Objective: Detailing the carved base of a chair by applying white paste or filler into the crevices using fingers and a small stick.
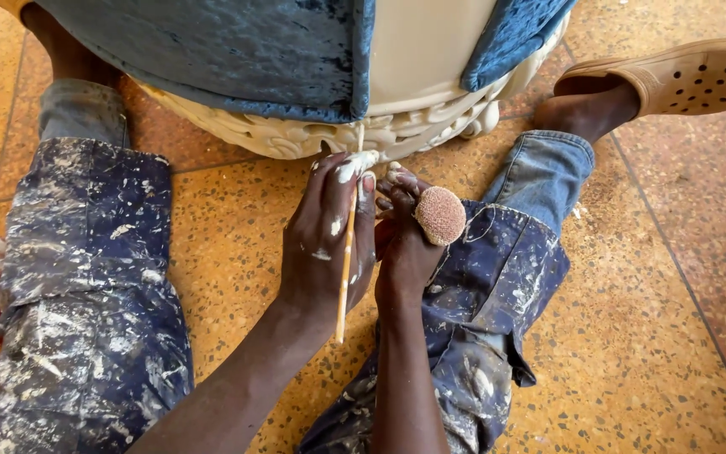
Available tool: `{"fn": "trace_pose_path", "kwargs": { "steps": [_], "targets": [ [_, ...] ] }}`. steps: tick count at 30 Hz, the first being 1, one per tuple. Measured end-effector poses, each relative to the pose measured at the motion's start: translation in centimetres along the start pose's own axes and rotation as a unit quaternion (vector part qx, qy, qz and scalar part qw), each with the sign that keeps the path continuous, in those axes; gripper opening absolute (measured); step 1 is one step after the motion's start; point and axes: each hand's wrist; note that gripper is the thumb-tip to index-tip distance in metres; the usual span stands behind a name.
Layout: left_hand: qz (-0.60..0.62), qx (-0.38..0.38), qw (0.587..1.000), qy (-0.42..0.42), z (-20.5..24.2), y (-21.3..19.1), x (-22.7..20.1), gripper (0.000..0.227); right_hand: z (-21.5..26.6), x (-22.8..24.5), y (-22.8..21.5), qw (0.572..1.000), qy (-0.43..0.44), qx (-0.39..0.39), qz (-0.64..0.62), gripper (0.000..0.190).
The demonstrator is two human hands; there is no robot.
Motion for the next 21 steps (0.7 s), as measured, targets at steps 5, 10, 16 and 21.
{"fn": "trace_pose_path", "kwargs": {
  "steps": [5,10,16,21],
  "targets": [
    [-0.027,0.014,1.000,-0.006,0.6,0.3,0.8,0.021,0.2,0.4,0.2,0.999,0.042,0.004,-0.028,0.026],
    [0.043,0.030,0.997,-0.050,0.1,-0.1,0.6,0.025,0.1,-0.1,-0.4,0.998,0.042,0.022,-0.033,0.027],
    [0.072,0.032,0.996,-0.044,0.5,-0.2,0.7,0.026,0.2,-0.1,-0.2,0.999,0.050,0.003,-0.005,0.027],
    [0.029,0.043,0.998,-0.018,0.9,0.7,1.4,0.026,-0.1,-1.4,-0.7,0.998,0.031,0.017,0.044,0.030]
  ]
}}
Point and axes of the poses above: each hand's wrist, its own z-axis away from the middle knuckle, its own y-axis out of the palm, x = y × z, and after that the axes turned 7 degrees about z, right-handed
